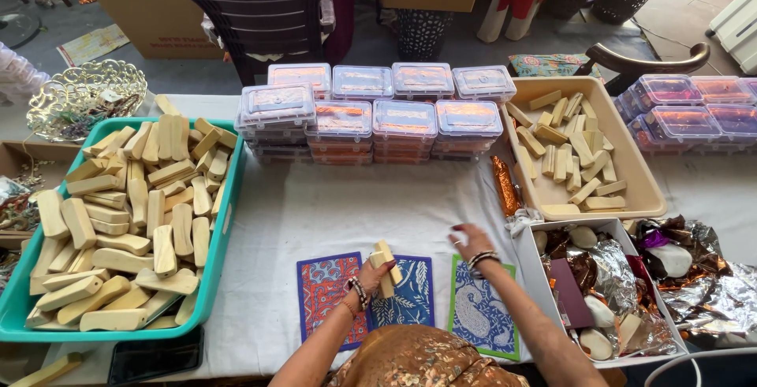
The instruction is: The person sits at a table and wipes small wooden blocks with a white cloth. They then pick up a sheet of shiny orange foil, place a block on it, and wrap it tightly. The wrapped block is placed on the table, and the person repeats the process with another block.
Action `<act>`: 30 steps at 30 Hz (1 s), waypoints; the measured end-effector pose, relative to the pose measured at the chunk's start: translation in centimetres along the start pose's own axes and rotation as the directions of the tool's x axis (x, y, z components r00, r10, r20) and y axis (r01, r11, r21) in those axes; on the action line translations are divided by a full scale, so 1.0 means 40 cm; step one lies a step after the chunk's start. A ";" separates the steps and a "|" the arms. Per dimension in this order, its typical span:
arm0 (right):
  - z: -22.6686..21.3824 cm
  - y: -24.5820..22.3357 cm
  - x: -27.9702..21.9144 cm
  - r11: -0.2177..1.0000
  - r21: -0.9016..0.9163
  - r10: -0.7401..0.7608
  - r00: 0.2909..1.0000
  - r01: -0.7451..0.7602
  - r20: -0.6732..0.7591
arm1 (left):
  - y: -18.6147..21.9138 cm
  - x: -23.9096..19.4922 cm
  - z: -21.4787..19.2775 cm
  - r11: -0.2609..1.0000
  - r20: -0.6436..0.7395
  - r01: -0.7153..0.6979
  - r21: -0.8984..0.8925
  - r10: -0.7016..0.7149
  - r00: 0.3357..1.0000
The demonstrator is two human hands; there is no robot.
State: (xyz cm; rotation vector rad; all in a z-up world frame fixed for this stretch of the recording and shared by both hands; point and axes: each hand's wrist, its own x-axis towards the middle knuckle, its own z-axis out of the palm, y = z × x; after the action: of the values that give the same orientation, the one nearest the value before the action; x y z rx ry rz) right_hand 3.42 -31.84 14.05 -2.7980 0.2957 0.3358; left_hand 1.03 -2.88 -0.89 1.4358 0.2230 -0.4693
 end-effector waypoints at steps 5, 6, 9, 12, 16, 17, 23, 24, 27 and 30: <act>0.146 -0.136 -0.094 0.852 0.488 -0.271 0.957 0.189 0.103 | 0.057 0.009 0.092 0.984 0.098 -0.037 -0.175 0.054 0.994; 0.141 -0.167 -0.118 0.829 0.530 -0.276 0.954 0.176 0.116 | 0.080 -0.001 0.104 0.969 0.116 -0.050 -0.240 0.080 0.990; 0.129 -0.196 -0.144 0.751 0.655 -0.258 0.951 0.086 0.170 | 0.098 -0.010 0.113 0.947 0.135 -0.054 -0.318 0.101 0.986; 0.113 -0.182 -0.140 0.595 0.800 -0.220 0.941 -0.079 0.256 | 0.126 -0.026 0.101 0.950 0.138 -0.014 -0.313 0.060 0.989; 0.086 -0.163 -0.118 0.300 0.893 -0.101 0.919 -0.336 0.380 | 0.262 -0.091 0.093 0.942 0.091 0.114 -0.316 -0.089 0.992; 0.072 -0.159 -0.113 0.301 0.893 -0.103 0.919 -0.335 0.380 | 0.260 -0.075 0.092 0.942 0.090 0.112 -0.318 -0.087 0.992; -0.021 -0.181 -0.135 -0.002 0.934 -0.111 0.929 -0.357 0.354 | 0.293 -0.033 0.096 0.907 0.023 -0.010 -0.421 0.021 1.000; -0.035 -0.193 -0.146 -0.010 0.938 -0.112 0.933 -0.345 0.342 | 0.302 -0.030 0.103 0.880 0.029 -0.036 -0.473 0.056 0.998; -0.045 -0.228 -0.170 0.009 0.952 -0.101 0.947 -0.306 0.306 | 0.357 -0.063 0.133 0.797 0.058 -0.058 -0.601 0.116 0.992; -0.028 -0.242 -0.180 0.103 0.974 -0.096 0.973 -0.202 0.212 | 0.404 -0.100 0.150 0.722 0.091 -0.064 -0.689 0.173 0.981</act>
State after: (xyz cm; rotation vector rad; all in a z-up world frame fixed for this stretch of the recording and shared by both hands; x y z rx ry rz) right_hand -0.92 -21.98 19.62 -1.2935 0.3734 0.2847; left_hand 3.77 -7.01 16.10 0.6688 0.1561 -0.3312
